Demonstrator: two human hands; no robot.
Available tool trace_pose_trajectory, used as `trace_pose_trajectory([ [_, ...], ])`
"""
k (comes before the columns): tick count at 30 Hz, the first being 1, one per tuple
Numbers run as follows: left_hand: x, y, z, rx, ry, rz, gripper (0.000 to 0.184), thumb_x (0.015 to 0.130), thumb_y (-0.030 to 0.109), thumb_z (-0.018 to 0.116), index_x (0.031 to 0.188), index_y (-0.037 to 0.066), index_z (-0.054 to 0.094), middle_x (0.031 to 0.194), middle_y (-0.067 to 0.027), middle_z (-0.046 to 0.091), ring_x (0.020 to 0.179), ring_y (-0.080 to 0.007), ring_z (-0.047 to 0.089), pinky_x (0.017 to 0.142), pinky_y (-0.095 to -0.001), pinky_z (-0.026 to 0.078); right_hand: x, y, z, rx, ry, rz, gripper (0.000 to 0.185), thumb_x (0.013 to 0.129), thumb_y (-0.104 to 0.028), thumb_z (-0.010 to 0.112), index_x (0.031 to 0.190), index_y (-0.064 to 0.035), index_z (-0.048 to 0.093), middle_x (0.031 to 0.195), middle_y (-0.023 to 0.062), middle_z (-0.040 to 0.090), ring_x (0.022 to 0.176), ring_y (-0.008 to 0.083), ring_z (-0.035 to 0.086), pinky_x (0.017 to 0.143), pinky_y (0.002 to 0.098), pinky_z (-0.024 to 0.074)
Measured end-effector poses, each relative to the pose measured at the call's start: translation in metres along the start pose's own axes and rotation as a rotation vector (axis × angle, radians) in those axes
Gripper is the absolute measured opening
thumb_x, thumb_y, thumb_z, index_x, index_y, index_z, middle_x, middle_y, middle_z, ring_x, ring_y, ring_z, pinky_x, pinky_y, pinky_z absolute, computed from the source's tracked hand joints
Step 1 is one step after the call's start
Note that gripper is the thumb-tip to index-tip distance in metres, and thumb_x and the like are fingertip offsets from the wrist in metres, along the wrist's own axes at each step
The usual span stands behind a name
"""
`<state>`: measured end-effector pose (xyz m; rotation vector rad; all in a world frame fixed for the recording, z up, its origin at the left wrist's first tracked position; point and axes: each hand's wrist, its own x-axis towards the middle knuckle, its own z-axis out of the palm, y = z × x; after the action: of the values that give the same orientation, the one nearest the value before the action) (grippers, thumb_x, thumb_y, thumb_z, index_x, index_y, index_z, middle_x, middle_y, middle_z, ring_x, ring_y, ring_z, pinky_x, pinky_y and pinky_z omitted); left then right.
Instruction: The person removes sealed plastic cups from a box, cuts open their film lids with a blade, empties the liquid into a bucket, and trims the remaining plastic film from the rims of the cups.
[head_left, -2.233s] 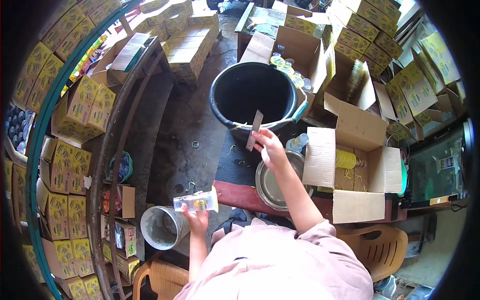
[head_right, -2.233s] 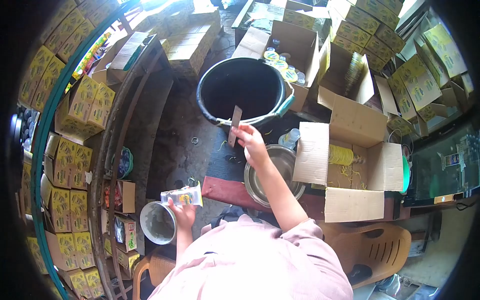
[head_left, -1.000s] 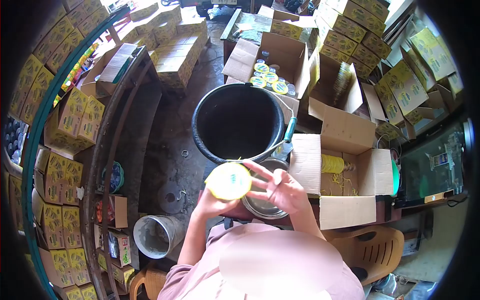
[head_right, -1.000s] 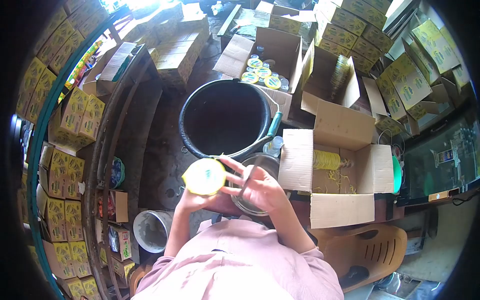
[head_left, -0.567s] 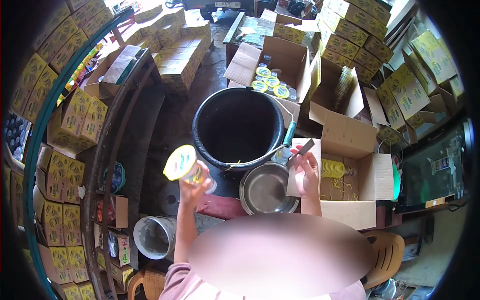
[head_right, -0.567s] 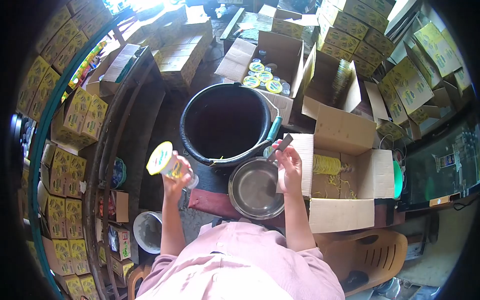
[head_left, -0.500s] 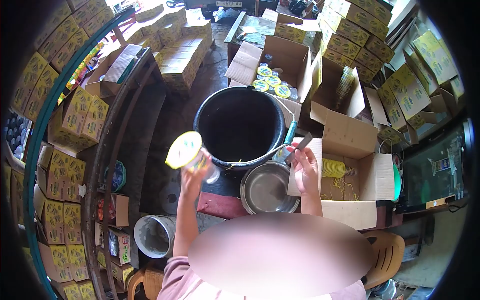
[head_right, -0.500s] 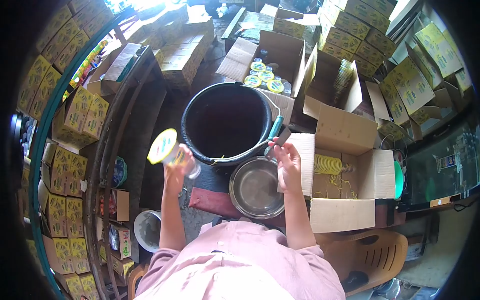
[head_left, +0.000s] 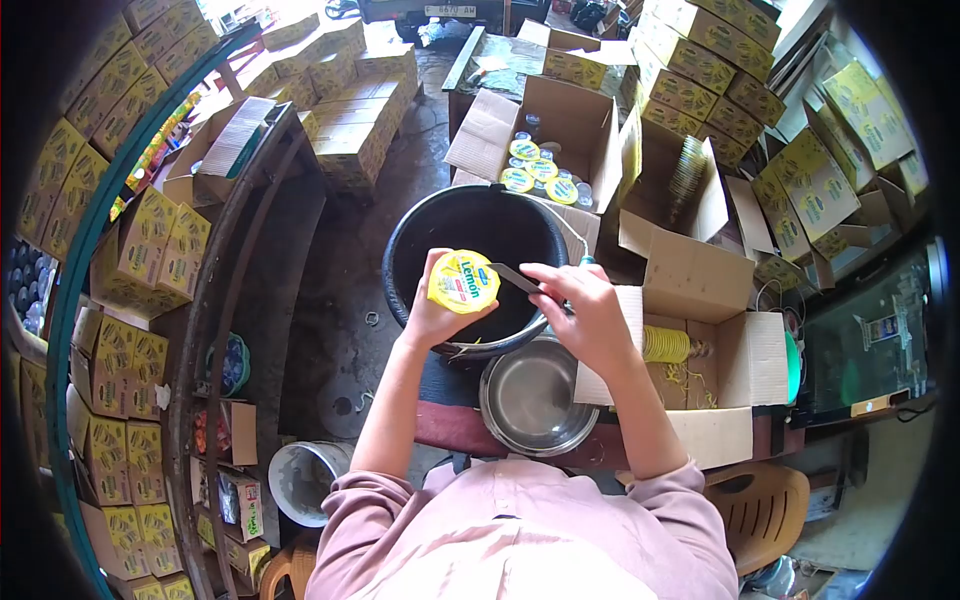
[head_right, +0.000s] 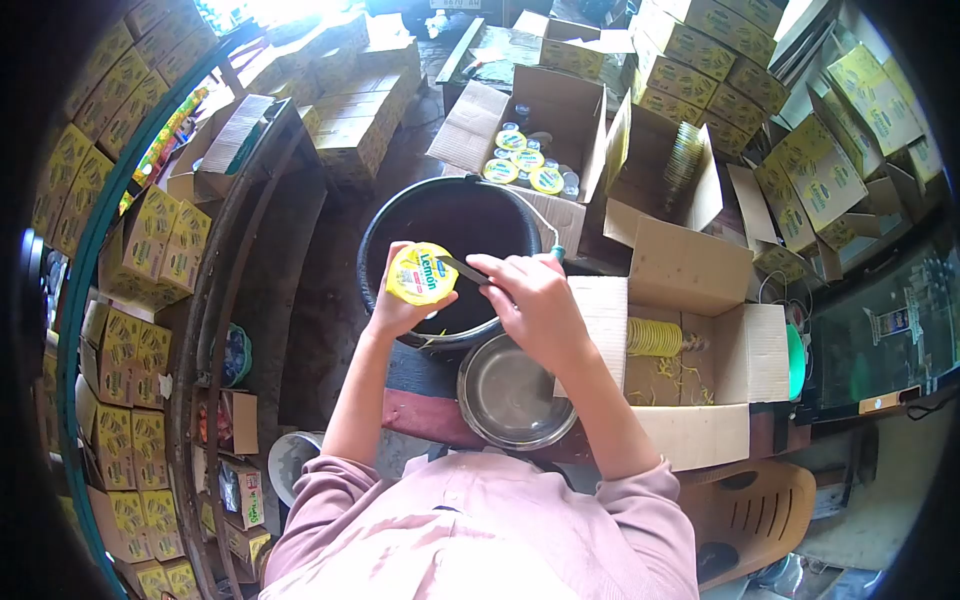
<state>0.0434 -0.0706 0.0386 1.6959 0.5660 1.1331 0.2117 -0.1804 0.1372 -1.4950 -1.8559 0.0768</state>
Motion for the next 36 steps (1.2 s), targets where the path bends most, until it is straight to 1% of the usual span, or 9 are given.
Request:
trace_pose_trajectory([
  [2,0.008,-0.004,-0.007,0.071,-0.073,-0.004,0.062,0.057,0.007,0.080,0.108,0.005,0.043,0.100,-0.0068,0.055,0.094,-0.0126,0.055,0.082,-0.0266,0.045,0.014,0.000,0.007,-0.060,-0.097,-0.054,0.026,0.076,-0.007,0.059,0.102,-0.0099,0.060,0.077,0.0080,0.058,0.074,0.0233,0.057,0.074,0.0351,0.0397],
  [5,0.010,-0.015,-0.009,0.145,-0.038,0.081,0.058,0.059,0.006,0.079,0.105,0.006,0.045,0.100,-0.0063,0.055,0.093,-0.0140,0.055,0.082,-0.0267,0.045,0.025,0.002,0.023,-0.172,-0.130,-0.066,0.026,0.076,-0.007,0.059,0.101,-0.0082,0.059,0.077,0.0092,0.058,0.075,0.0244,0.057,0.075,0.0355,0.0400],
  [10,0.010,-0.021,0.000,0.166,0.179,0.079,0.059,0.060,0.007,0.078,0.108,0.003,0.044,0.102,-0.0083,0.053,0.094,-0.0175,0.055,0.082,-0.0288,0.045,0.031,0.000,0.046,-0.094,-0.038,0.056,0.028,0.075,-0.005,0.057,0.102,-0.0061,0.059,0.076,0.0112,0.058,0.072,0.0266,0.057,0.073,0.0375,0.0407],
  [14,0.011,-0.028,-0.003,0.276,0.089,0.075,0.060,0.063,0.008,0.077,0.110,0.004,0.040,0.104,-0.0088,0.053,0.095,-0.0172,0.055,0.082,-0.0290,0.045,0.033,0.001,0.063,-0.108,-0.029,0.073,0.028,0.074,-0.005,0.057,0.102,-0.0053,0.059,0.076,0.0119,0.058,0.069,0.0274,0.057,0.070,0.0374,0.0414],
  [21,0.010,-0.024,-0.002,0.062,0.158,0.054,0.062,0.064,0.003,0.073,0.115,0.005,0.037,0.105,-0.0086,0.052,0.097,-0.0164,0.054,0.084,-0.0283,0.045,0.034,-0.001,0.077,-0.089,-0.027,0.049,0.028,0.073,-0.005,0.057,0.101,-0.0012,0.060,0.078,0.0135,0.058,0.067,0.0279,0.057,0.070,0.0363,0.0424],
  [24,0.009,-0.029,-0.005,-0.052,0.117,0.055,0.063,0.065,0.001,0.072,0.116,0.005,0.036,0.106,-0.0088,0.050,0.100,-0.0168,0.052,0.086,-0.0293,0.043,0.037,-0.007,0.076,-0.127,-0.039,0.025,0.031,0.072,-0.005,0.057,0.102,0.0009,0.060,0.080,0.0146,0.059,0.068,0.0274,0.058,0.071,0.0359,0.0425],
  [27,0.008,-0.033,-0.005,-0.089,0.080,0.032,0.064,0.065,-0.001,0.070,0.118,0.005,0.035,0.107,-0.0091,0.050,0.102,-0.0173,0.051,0.088,-0.0301,0.042,0.038,-0.006,0.080,-0.126,0.021,-0.008,0.027,0.070,-0.001,0.060,0.097,0.0000,0.061,0.075,0.0146,0.057,0.068,0.0299,0.056,0.066,0.0373,0.0438],
  [30,0.008,-0.032,-0.005,-0.124,0.070,0.031,0.064,0.065,-0.002,0.070,0.118,0.006,0.035,0.107,-0.0090,0.050,0.102,-0.0173,0.051,0.088,-0.0305,0.042,0.038,-0.007,0.078,-0.189,-0.065,0.003,0.033,0.070,-0.006,0.057,0.103,0.0017,0.060,0.083,0.0151,0.060,0.069,0.0268,0.058,0.071,0.0349,0.0424],
  [36,0.008,-0.032,-0.004,-0.134,0.069,0.030,0.065,0.066,-0.002,0.070,0.119,0.006,0.034,0.108,-0.0089,0.050,0.103,-0.0176,0.050,0.088,-0.0311,0.042,0.038,-0.009,0.079,-0.185,-0.026,-0.004,0.029,0.071,-0.003,0.060,0.100,-0.0006,0.062,0.077,0.0141,0.057,0.068,0.0288,0.057,0.066,0.0364,0.0433],
])
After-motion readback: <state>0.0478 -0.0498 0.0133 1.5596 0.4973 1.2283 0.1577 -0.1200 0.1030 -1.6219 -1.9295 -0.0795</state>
